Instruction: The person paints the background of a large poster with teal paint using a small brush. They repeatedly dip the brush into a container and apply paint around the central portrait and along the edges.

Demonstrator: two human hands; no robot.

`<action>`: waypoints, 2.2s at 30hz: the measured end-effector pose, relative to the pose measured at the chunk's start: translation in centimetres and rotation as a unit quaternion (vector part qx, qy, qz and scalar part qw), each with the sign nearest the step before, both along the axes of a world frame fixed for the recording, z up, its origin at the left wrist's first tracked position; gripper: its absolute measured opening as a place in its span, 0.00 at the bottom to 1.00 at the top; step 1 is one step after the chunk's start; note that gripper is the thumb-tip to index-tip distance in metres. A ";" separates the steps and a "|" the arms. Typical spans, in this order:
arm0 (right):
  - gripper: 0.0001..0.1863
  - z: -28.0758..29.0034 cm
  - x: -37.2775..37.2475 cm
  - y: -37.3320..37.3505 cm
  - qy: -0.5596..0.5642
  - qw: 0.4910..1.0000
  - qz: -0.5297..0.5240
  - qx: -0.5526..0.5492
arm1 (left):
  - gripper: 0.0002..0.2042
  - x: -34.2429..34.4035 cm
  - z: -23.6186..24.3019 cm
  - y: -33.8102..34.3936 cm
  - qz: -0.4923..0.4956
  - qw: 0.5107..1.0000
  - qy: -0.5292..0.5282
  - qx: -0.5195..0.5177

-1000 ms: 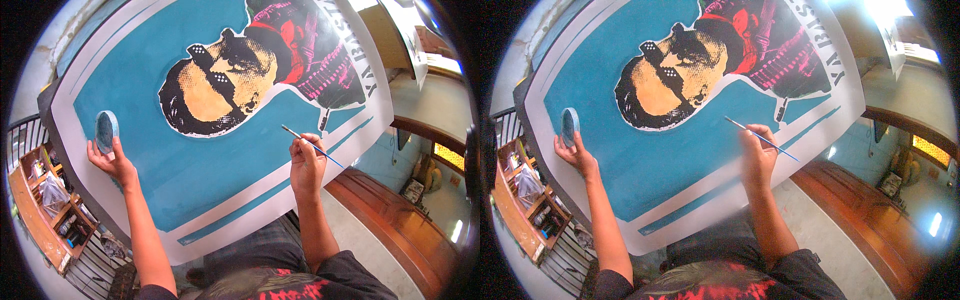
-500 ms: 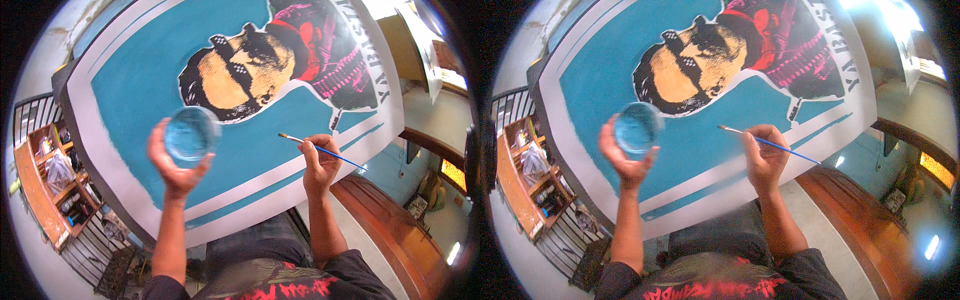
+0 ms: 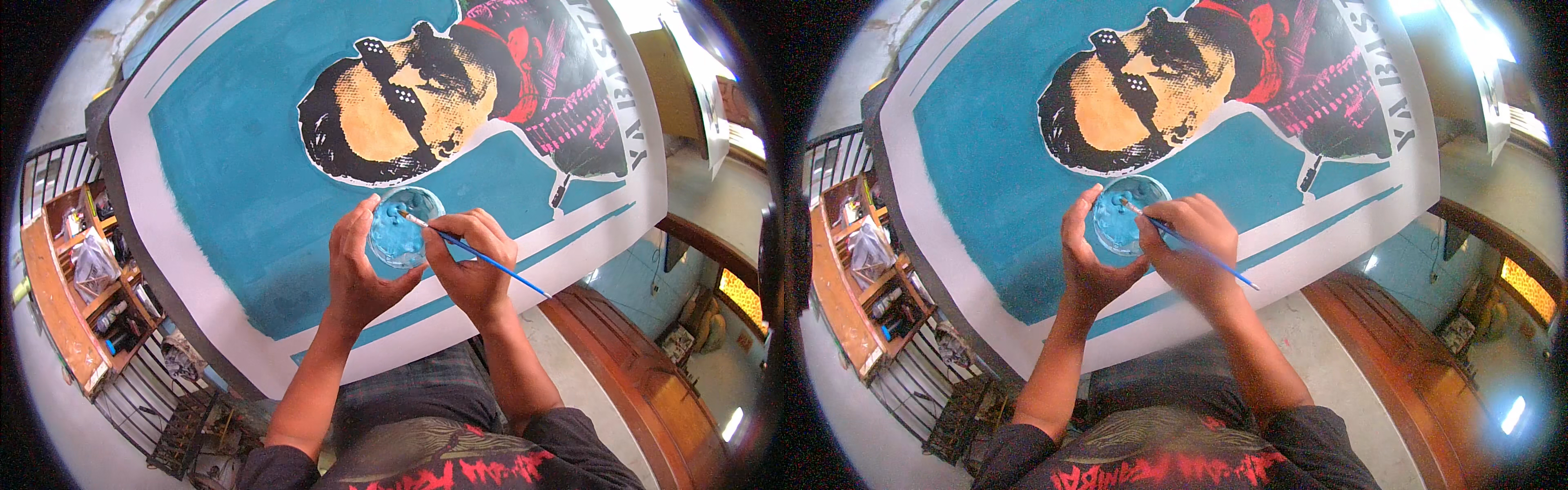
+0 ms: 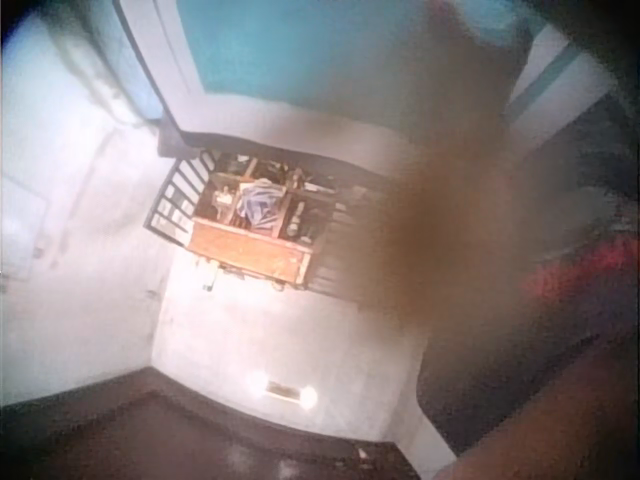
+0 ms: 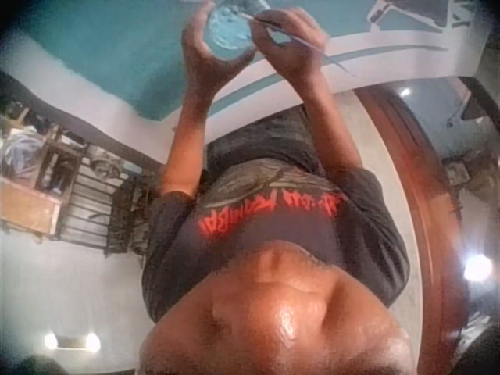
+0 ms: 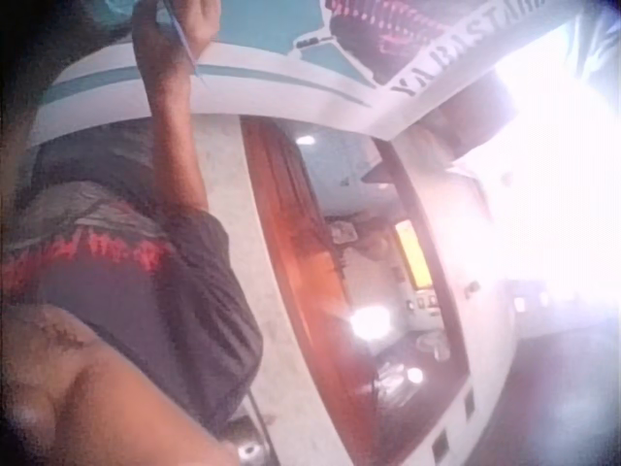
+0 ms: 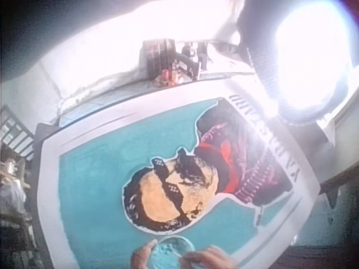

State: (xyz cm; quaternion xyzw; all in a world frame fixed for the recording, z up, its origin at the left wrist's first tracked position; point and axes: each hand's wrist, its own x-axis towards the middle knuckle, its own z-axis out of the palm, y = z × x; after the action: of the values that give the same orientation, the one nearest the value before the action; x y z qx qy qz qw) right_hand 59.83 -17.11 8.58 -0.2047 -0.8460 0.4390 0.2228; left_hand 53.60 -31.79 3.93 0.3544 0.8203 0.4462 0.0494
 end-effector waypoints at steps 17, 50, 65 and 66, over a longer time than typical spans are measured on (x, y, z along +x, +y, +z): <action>0.05 -0.8 0.3 -0.1 0.001 1.000 -0.020 0.021 | 0.45 0.3 -0.9 0.1 -0.012 0.998 0.045 0.050; 0.06 -6.7 -0.2 3.2 -0.019 0.993 -0.118 0.006 | 0.49 -2.4 -3.7 -6.9 0.138 0.987 -0.040 0.068; 0.05 -6.1 -0.3 3.0 -0.012 0.996 -0.082 0.017 | 0.49 -2.5 -3.7 -6.9 0.139 0.987 -0.041 0.076; 0.05 -6.2 -0.4 3.0 -0.006 0.997 -0.073 0.008 | 0.49 -2.4 -3.7 -6.9 0.141 0.986 -0.041 0.076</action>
State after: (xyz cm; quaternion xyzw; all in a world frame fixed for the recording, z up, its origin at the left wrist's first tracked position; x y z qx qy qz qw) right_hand 59.42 -14.12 2.34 -0.2668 -0.8333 0.4139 0.2512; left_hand 51.15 -38.65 0.18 0.2198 0.8227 0.5241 -0.0077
